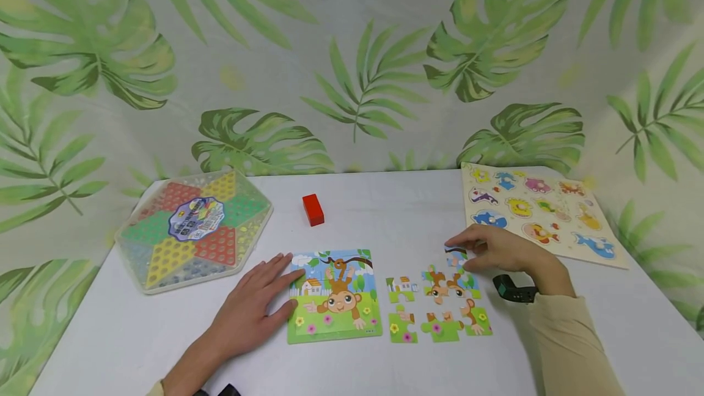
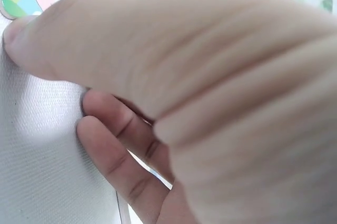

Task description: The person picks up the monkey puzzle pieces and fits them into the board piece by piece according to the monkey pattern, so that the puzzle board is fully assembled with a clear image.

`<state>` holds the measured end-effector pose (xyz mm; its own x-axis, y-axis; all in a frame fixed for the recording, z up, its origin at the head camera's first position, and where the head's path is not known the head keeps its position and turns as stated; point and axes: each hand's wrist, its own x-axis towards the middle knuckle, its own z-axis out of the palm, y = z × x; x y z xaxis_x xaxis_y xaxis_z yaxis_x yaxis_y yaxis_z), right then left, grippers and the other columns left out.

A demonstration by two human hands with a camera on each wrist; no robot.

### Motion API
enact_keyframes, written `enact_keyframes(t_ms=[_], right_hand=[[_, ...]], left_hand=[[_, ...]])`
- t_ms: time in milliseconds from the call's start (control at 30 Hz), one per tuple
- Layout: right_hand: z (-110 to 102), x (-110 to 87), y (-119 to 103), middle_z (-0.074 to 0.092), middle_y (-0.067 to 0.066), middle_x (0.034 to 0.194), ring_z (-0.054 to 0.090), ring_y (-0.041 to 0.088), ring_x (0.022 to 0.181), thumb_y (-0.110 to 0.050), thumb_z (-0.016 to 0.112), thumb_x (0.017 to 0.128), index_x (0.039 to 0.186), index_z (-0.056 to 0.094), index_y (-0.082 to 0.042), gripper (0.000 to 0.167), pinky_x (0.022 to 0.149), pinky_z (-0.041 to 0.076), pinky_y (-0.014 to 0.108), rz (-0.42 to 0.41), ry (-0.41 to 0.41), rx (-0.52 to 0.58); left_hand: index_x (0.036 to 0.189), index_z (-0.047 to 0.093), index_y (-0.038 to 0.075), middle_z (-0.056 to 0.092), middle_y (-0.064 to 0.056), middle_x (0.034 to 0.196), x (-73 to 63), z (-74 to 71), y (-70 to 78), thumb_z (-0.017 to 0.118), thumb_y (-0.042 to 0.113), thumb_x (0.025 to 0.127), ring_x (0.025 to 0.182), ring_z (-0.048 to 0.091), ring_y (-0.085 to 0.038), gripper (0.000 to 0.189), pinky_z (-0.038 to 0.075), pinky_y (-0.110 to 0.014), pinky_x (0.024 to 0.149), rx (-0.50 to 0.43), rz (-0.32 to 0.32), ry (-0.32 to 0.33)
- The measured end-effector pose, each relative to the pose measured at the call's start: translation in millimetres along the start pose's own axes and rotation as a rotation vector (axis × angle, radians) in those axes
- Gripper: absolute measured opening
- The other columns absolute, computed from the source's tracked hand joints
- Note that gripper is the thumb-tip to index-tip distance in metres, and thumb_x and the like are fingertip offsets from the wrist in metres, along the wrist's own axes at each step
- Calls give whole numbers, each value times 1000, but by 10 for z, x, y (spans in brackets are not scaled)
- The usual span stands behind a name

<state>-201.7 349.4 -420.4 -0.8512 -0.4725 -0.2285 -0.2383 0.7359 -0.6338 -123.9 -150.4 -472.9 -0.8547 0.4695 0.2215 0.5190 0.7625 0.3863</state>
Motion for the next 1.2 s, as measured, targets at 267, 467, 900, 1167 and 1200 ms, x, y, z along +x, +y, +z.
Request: enact_keyframes(t_ms=[267, 467, 900, 1167, 1200], right_hand=[[12, 11, -49, 65, 3, 118, 57, 18, 102, -23, 85, 85, 128, 74, -19, 45, 88, 54, 31, 38, 26, -65], [17, 48, -152, 67, -1, 98, 53, 13, 82, -20, 85, 84, 125, 75, -14, 43, 72, 47, 27, 29, 27, -123], [39, 75, -165, 66, -4, 92, 55, 11, 80, -19, 84, 81, 122, 75, -15, 42, 71, 49, 27, 24, 42, -168], [42, 77, -141, 66, -5, 92, 57, 8, 80, -21, 84, 80, 122, 75, -15, 43, 72, 52, 26, 19, 40, -166], [41, 73, -137, 66, -5, 92, 57, 8, 80, -21, 84, 80, 122, 75, -15, 43, 72, 52, 26, 15, 42, -166]], left_hand=[[146, 60, 22, 43, -6, 163, -3, 5, 4, 70, 33, 96, 152, 38, -28, 52, 29, -49, 123, 3, 8, 11], [146, 60, 22, 43, -6, 163, -4, -4, 8, 70, 33, 96, 152, 37, -29, 52, 29, -50, 124, -5, 4, 10], [146, 60, 24, 44, -6, 162, -16, 16, -1, 71, 32, 96, 152, 38, -28, 52, 30, -50, 122, -3, 21, 33], [145, 61, 24, 45, -6, 161, -12, 28, -5, 72, 31, 95, 151, 39, -29, 52, 29, -49, 122, -3, 27, 46], [145, 61, 24, 45, -6, 161, -12, 29, -4, 72, 31, 95, 151, 40, -30, 52, 29, -49, 122, -1, 27, 46]])
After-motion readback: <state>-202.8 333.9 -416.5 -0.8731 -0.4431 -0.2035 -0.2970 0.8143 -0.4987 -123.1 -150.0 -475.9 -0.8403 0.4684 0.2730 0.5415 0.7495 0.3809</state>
